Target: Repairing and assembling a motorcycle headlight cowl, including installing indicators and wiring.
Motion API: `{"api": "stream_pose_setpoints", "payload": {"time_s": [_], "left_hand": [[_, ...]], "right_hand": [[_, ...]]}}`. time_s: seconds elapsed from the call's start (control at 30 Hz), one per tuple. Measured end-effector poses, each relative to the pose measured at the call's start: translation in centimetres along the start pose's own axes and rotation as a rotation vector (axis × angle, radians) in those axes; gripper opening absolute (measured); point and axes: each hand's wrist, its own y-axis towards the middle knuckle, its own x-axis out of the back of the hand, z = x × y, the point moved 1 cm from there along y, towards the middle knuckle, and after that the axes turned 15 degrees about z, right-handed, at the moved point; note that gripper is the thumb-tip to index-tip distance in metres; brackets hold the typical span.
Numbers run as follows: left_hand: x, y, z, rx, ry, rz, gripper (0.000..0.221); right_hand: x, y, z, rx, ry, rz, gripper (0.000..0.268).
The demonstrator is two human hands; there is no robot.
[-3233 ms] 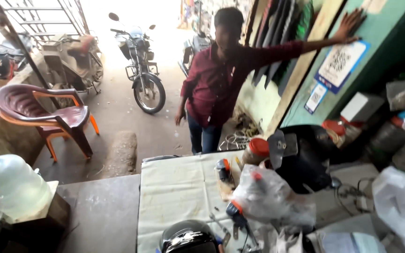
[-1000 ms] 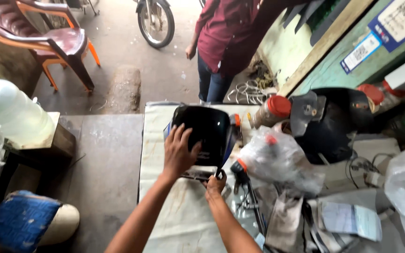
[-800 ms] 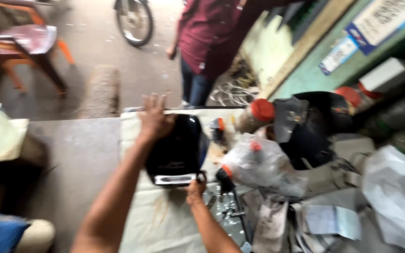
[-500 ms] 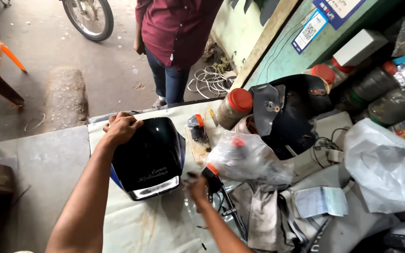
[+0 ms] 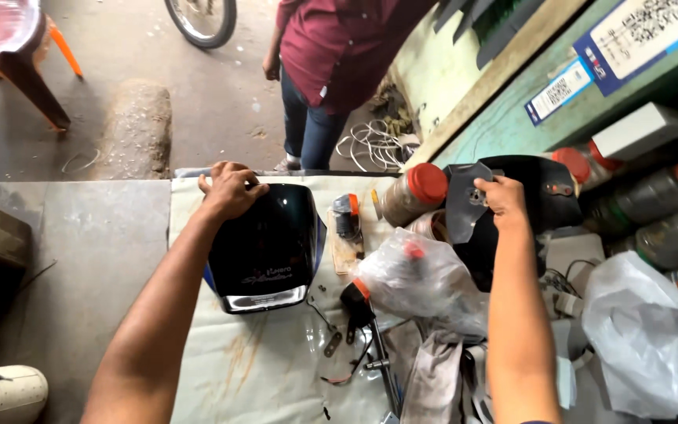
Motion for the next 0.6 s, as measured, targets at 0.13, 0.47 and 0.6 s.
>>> {"api": "stream_pose_setpoints", "payload": {"time_s": [0.13,0.47,0.6], "left_hand": [[-1.4,1.4,2.2,-0.019,0.01,0.019,0.038],[-1.6,0.4,1.9,-0.058,-0.002,0.019,0.046],[-1.1,0.5,1.0,-0.019,0.035,0.011,0.045]], "right_hand": [[0.5,-1.9,5.9,0.057,-0.685,-0.288,0.023],[0.7,-11.9,3.4,0.391,0.019,-0.135,0.013],[-6.2,-10.6,-4.1,0.428,-0.181,-0.17,0.032]]}}
